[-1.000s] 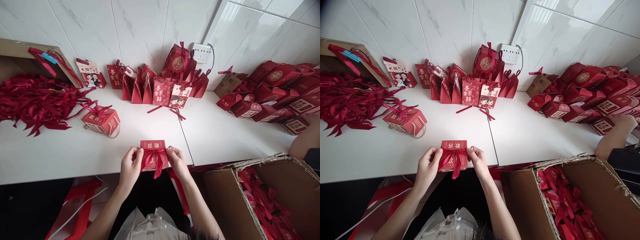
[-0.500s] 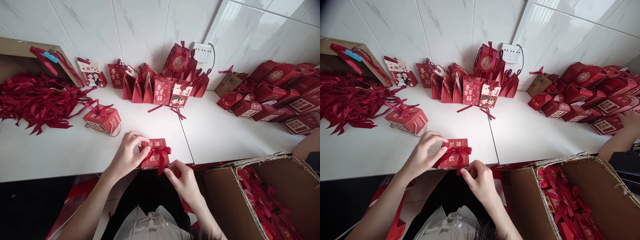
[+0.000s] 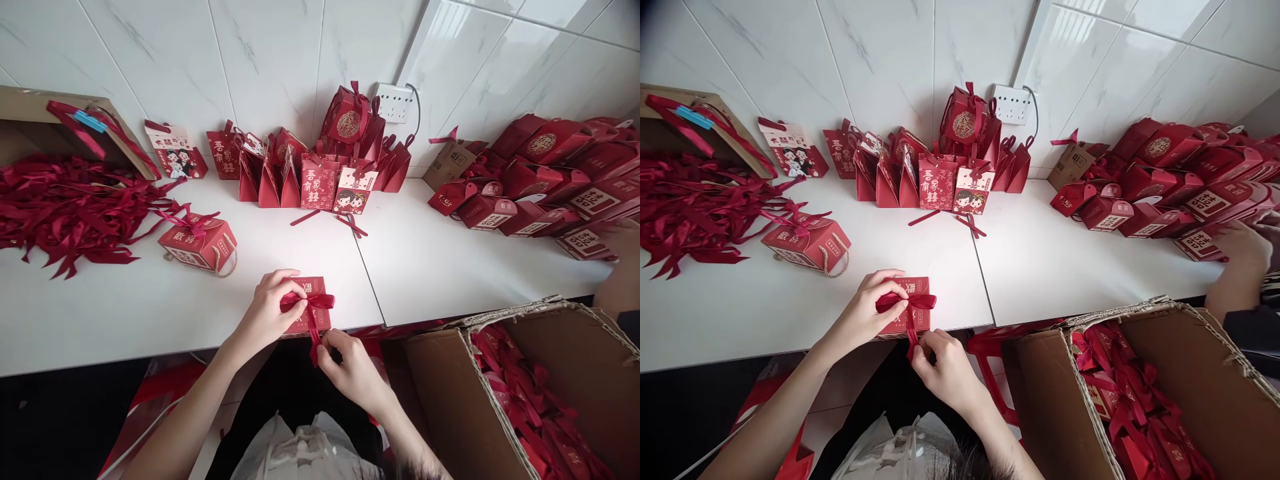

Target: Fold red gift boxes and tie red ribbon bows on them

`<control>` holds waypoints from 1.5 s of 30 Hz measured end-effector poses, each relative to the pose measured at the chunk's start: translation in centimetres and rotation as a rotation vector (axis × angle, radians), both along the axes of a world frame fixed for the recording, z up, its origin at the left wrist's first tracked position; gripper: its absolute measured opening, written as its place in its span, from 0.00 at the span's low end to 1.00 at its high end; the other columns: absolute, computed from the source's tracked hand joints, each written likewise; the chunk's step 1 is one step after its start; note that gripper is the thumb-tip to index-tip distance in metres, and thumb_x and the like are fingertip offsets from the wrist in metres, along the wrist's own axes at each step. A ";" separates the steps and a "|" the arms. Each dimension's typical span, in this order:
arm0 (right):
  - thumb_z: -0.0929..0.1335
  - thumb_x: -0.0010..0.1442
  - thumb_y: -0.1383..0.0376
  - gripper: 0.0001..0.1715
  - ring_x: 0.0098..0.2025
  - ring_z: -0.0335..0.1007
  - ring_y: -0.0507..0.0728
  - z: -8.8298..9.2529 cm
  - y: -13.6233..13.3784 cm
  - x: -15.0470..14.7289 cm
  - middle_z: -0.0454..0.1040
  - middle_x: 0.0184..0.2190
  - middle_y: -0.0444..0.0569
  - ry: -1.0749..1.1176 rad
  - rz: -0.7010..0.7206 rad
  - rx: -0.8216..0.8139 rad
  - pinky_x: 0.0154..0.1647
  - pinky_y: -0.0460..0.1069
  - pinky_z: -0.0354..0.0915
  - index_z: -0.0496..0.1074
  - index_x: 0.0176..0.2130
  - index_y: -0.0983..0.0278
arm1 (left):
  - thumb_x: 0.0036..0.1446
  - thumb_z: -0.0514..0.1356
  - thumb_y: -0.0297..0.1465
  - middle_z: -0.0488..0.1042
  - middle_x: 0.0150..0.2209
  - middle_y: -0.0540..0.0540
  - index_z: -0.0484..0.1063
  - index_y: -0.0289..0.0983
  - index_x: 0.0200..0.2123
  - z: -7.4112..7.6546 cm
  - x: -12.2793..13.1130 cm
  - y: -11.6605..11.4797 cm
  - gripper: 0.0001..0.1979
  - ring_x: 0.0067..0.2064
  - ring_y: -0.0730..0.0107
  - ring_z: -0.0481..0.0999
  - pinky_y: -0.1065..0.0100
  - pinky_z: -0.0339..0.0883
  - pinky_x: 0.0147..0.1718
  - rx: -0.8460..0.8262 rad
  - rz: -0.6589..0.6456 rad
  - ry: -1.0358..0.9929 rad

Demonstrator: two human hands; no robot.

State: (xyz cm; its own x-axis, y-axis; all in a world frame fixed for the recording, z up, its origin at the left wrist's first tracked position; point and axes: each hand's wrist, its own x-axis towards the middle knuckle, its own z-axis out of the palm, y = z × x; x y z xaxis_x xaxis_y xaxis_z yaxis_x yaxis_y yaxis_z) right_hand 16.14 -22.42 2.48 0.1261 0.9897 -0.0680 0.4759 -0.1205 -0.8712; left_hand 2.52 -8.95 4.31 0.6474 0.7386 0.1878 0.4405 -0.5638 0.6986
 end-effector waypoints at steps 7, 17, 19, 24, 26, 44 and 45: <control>0.60 0.55 0.72 0.12 0.25 0.53 0.49 0.2 0.0 2.0 0.58 0.22 0.40 -0.095 0.124 0.012 0.27 0.44 0.53 0.53 0.23 0.62 | 0.55 0.57 0.31 0.67 0.51 0.46 0.72 0.40 0.29 -0.1 0.2 0.1 0.05 0.56 0.58 0.64 0.54 0.60 0.55 -0.059 0.014 0.001; 0.67 0.59 0.65 0.06 0.29 0.59 0.54 2.5 0.3 -0.6 0.67 0.24 0.46 -0.573 -0.093 0.661 0.31 0.49 0.58 0.66 0.30 0.64 | 0.53 0.59 0.36 0.70 0.51 0.45 0.74 0.41 0.31 0.3 0.2 1.0 0.06 0.57 0.56 0.65 0.51 0.59 0.57 -0.205 -0.028 -0.025; 0.67 0.59 0.66 0.04 0.32 0.61 0.55 2.2 1.4 -2.3 0.70 0.29 0.49 -0.638 0.005 0.760 0.34 0.50 0.60 0.69 0.36 0.65 | 0.53 0.59 0.38 0.69 0.53 0.44 0.76 0.41 0.31 0.7 0.0 1.7 0.08 0.57 0.55 0.66 0.51 0.58 0.58 -0.283 -0.093 0.000; 0.64 0.60 0.69 0.14 0.40 0.62 0.58 0.3 3.7 -5.0 0.72 0.40 0.53 -0.801 0.034 0.788 0.40 0.53 0.59 0.69 0.47 0.68 | 0.54 0.58 0.40 0.68 0.55 0.42 0.78 0.41 0.33 1.1 -0.3 2.9 0.12 0.57 0.55 0.68 0.54 0.60 0.58 -0.386 -0.154 0.041; 0.63 0.61 0.71 0.15 0.38 0.61 0.57 -0.2 4.0 -5.1 0.72 0.37 0.52 -0.833 0.016 0.759 0.38 0.53 0.58 0.69 0.48 0.69 | 0.55 0.57 0.40 0.69 0.54 0.43 0.78 0.41 0.33 0.9 -0.3 3.0 0.12 0.56 0.56 0.69 0.56 0.61 0.57 -0.403 -0.174 0.022; 0.65 0.59 0.73 0.15 0.44 0.68 0.54 -1.8 1.7 -2.0 0.76 0.36 0.48 -0.560 0.053 0.937 0.46 0.51 0.66 0.70 0.46 0.64 | 0.58 0.54 0.31 0.70 0.52 0.45 0.73 0.40 0.34 1.3 0.4 -0.5 0.07 0.55 0.59 0.67 0.52 0.59 0.56 0.021 -0.077 -0.009; 0.65 0.59 0.73 0.14 0.44 0.68 0.54 -1.9 1.8 -2.0 0.76 0.36 0.48 -0.560 0.052 0.942 0.46 0.51 0.66 0.70 0.45 0.64 | 0.56 0.55 0.30 0.70 0.51 0.44 0.72 0.40 0.34 1.2 0.5 -0.8 0.06 0.55 0.59 0.67 0.53 0.61 0.55 0.038 -0.062 -0.018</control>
